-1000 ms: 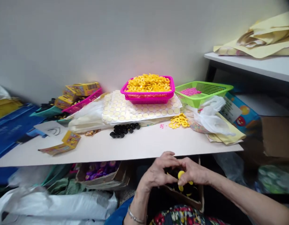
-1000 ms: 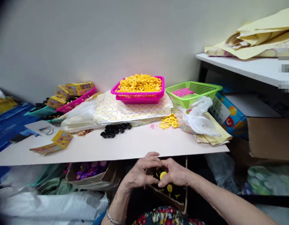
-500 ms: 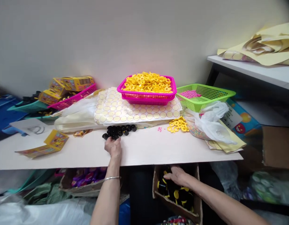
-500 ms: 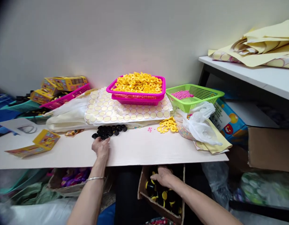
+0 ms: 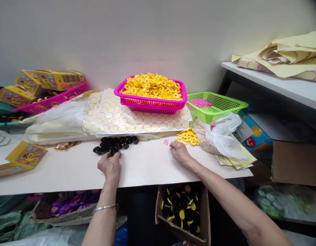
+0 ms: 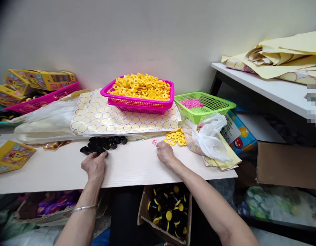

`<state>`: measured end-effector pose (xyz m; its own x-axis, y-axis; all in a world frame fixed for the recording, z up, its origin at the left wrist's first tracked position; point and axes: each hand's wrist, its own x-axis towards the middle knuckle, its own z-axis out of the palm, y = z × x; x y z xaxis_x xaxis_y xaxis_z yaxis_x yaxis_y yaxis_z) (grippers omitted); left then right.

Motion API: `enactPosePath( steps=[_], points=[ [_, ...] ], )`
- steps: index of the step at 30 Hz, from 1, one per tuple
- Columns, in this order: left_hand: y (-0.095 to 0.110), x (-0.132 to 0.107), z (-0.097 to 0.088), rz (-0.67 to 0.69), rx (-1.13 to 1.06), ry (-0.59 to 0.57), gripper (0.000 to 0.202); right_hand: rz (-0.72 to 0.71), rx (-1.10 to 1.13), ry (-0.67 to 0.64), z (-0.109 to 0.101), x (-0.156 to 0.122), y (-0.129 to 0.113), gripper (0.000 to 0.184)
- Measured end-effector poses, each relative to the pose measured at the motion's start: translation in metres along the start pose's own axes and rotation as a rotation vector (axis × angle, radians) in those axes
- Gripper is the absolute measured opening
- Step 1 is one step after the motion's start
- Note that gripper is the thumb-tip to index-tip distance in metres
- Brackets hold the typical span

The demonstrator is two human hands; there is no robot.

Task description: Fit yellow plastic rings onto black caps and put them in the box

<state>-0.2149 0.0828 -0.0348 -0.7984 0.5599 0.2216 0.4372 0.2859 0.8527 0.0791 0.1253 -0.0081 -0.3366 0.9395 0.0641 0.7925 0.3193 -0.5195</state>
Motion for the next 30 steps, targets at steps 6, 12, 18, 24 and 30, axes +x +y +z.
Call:
enactPosePath(
  steps=[6,12,18,24,30],
  points=[
    [0.032,-0.075,0.021,-0.114,-0.245,-0.447,0.047,0.022,-0.11,-0.018,0.031,0.034,0.007,0.023],
    [0.048,-0.112,0.058,0.01,-0.288,-0.676,0.029,-0.007,-0.234,-0.044,0.034,0.029,0.005,0.026],
    [0.041,-0.116,0.068,0.114,-0.256,-0.687,0.028,-0.089,-0.221,-0.109,0.021,0.012,0.009,0.017],
    [0.039,-0.114,0.068,0.313,-0.178,-0.695,0.027,-0.109,-0.075,-0.106,0.021,0.014,0.02,0.01],
    [0.038,-0.114,0.068,0.368,-0.141,-0.712,0.022,-0.114,-0.028,-0.086,0.027,0.016,0.023,0.015]
  ],
)
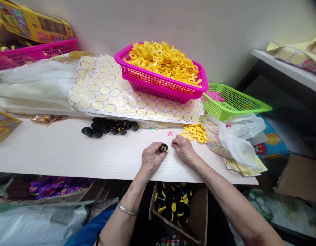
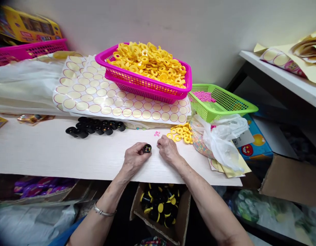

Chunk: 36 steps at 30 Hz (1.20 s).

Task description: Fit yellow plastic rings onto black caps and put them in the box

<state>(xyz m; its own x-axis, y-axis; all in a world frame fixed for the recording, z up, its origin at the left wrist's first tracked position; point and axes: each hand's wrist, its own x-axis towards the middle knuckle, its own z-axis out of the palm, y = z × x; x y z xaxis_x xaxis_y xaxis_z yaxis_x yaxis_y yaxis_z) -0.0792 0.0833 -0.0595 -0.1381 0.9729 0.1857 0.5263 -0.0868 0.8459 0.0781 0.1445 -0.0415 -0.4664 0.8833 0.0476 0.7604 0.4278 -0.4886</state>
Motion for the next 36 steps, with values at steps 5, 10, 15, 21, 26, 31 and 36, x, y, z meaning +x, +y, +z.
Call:
enactPosePath(
  steps=[5,10,15,21,26,31,36],
  points=[
    [0.002,0.0,-0.002,0.007,0.008,-0.021,0.02,-0.023,0.202,0.147,0.001,0.001,-0.009,0.012],
    [0.004,0.0,-0.003,0.021,0.032,-0.023,0.018,-0.193,0.343,0.129,0.0,0.001,-0.024,0.012],
    [0.003,-0.001,-0.004,0.042,0.012,-0.028,0.024,-0.28,0.088,0.063,-0.005,0.0,-0.032,0.018],
    [0.007,-0.001,-0.007,0.022,0.026,-0.048,0.021,-0.316,-0.094,-0.04,-0.01,0.002,-0.038,0.023],
    [0.005,-0.001,-0.005,0.027,0.045,-0.048,0.022,-0.289,0.096,-0.062,-0.012,0.004,-0.037,0.017],
    [0.004,-0.001,-0.004,0.02,0.029,-0.032,0.017,-0.132,0.389,0.169,-0.014,0.001,-0.011,0.009],
    [0.003,0.0,-0.004,0.001,0.033,-0.028,0.017,0.189,0.044,0.412,-0.014,0.003,0.029,0.013]
  ],
)
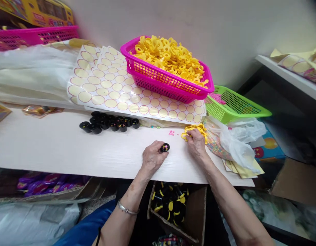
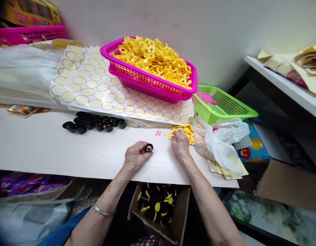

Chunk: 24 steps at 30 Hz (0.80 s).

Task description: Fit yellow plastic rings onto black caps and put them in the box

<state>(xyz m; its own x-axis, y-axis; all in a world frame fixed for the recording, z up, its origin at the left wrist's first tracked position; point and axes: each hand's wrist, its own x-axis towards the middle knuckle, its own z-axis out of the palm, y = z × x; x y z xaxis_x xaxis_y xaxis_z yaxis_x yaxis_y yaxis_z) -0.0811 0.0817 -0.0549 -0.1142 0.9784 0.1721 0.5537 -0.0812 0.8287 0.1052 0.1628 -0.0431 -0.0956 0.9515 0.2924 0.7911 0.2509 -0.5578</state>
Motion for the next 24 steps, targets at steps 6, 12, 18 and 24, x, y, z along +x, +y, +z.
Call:
enactPosePath(
  steps=[6,12,18,24],
  points=[
    [-0.001,0.001,0.002,-0.016,-0.006,0.007,0.017,-0.043,-0.375,-0.142,-0.003,0.006,-0.005,0.02],
    [-0.002,0.001,0.003,-0.018,-0.02,0.008,0.018,-0.132,-0.432,-0.283,-0.007,0.009,-0.019,0.02],
    [-0.007,0.002,0.003,0.004,-0.159,0.047,0.04,-0.154,-0.272,-0.128,-0.008,0.006,-0.021,0.006],
    [0.017,-0.017,-0.014,0.006,-0.485,0.292,0.026,-0.546,-0.162,0.239,-0.025,-0.027,-0.039,0.009]
  ],
)
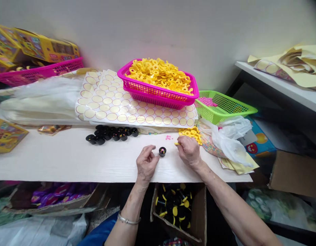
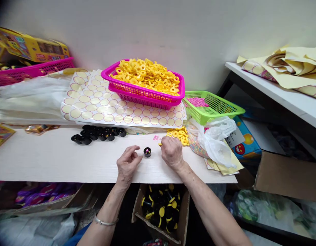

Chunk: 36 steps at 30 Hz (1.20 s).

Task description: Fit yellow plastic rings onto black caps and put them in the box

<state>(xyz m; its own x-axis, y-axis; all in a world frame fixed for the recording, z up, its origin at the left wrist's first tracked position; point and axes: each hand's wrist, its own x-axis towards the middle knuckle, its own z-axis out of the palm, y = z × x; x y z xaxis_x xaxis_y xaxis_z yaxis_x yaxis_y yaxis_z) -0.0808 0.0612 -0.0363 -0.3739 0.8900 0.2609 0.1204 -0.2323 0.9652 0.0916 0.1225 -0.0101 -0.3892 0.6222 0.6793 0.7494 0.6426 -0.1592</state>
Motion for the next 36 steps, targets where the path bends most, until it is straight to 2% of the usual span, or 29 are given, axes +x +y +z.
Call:
enactPosePath(
  steps=[2,5,7,9,12,15,19,22,27,30,32,36],
  points=[
    [0.013,-0.011,0.005,-0.146,-0.07,0.041,0.017,-0.116,0.001,0.071,-0.008,-0.006,-0.012,0.011],
    [0.027,-0.021,0.022,-0.418,-0.195,-0.032,0.03,-0.254,-0.017,0.119,-0.012,-0.013,-0.024,0.011],
    [0.031,-0.021,0.033,-0.519,-0.3,-0.071,0.032,-0.312,-0.028,0.106,-0.01,-0.016,-0.027,0.012],
    [0.031,-0.018,0.043,-0.56,-0.387,-0.04,0.03,-0.314,-0.017,0.082,-0.006,-0.018,-0.026,0.012],
    [0.028,-0.012,0.052,-0.579,-0.438,0.033,0.024,-0.184,0.044,0.078,-0.003,-0.021,-0.019,0.012],
    [0.026,-0.012,0.056,-0.569,-0.443,0.043,0.021,-0.055,0.123,0.05,-0.004,-0.025,-0.009,0.024],
    [0.026,-0.015,0.056,-0.547,-0.443,0.059,0.019,0.006,0.25,-0.05,-0.01,-0.029,-0.002,0.041],
    [0.031,-0.016,0.051,-0.548,-0.463,0.017,0.021,0.037,0.409,-0.127,-0.017,-0.028,-0.003,0.048],
    [0.041,-0.014,0.036,-0.59,-0.464,-0.104,0.026,-0.008,0.532,-0.318,-0.028,-0.02,-0.015,0.025],
    [0.045,-0.01,0.027,-0.597,-0.42,-0.118,0.028,-0.025,0.528,-0.371,-0.026,-0.013,-0.024,0.022],
    [0.043,-0.004,0.023,-0.584,-0.367,-0.069,0.027,-0.026,0.52,-0.385,-0.019,-0.007,-0.028,0.021],
    [0.027,0.009,0.012,-0.471,-0.233,0.143,0.026,0.039,0.393,-0.412,0.003,0.003,-0.03,0.017]
  ],
)
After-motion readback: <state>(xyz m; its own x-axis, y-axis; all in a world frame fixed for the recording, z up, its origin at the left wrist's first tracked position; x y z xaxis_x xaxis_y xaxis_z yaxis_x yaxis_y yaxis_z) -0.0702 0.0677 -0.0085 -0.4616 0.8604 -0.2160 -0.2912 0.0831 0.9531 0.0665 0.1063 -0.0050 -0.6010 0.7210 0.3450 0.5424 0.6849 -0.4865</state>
